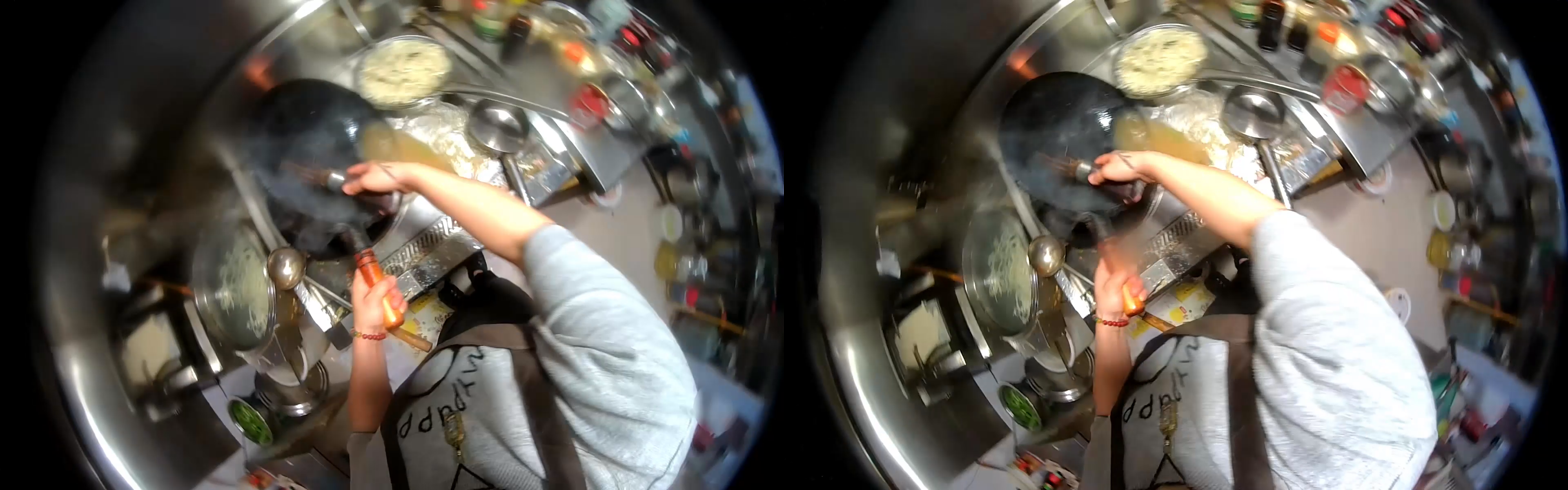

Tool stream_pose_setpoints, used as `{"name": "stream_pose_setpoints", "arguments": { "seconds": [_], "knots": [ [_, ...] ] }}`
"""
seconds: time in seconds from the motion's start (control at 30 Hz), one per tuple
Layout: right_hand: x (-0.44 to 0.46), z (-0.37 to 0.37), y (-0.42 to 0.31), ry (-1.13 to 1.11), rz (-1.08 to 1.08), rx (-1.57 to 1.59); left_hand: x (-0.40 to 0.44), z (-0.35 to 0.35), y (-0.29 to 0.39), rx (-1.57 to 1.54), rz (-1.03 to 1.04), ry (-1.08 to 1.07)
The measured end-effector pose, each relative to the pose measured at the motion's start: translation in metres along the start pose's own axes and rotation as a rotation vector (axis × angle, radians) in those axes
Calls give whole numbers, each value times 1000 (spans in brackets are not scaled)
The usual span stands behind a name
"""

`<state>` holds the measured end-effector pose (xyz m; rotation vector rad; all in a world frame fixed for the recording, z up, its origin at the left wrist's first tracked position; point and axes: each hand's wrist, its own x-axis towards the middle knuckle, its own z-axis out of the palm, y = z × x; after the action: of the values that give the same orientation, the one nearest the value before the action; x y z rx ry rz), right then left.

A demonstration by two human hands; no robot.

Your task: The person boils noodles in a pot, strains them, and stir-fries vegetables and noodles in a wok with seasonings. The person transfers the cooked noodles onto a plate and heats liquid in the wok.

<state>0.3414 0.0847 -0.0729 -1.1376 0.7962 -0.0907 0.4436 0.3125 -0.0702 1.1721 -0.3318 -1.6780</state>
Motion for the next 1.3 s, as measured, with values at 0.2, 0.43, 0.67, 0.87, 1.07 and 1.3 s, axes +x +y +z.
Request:
{"name": "stream_pose_setpoints", "arguments": {
  "seconds": [0.2,0.43,0.67,0.87,1.07,1.3],
  "knots": [
    [6,-13,49,491,-252,-259,-2,4,1,317,72,60],
    [-31,-47,150,820,22,-259,2,-1,-22,571,212,117],
    [-80,-80,162,737,209,-774,-1,2,-48,664,287,200],
    [-94,-162,88,870,-293,-1244,-7,16,-51,549,253,240],
    [-71,-301,45,270,536,-963,-2,11,-34,166,117,286],
    [-2,-278,88,88,348,610,20,4,-23,-267,-5,266]
  ]
}}
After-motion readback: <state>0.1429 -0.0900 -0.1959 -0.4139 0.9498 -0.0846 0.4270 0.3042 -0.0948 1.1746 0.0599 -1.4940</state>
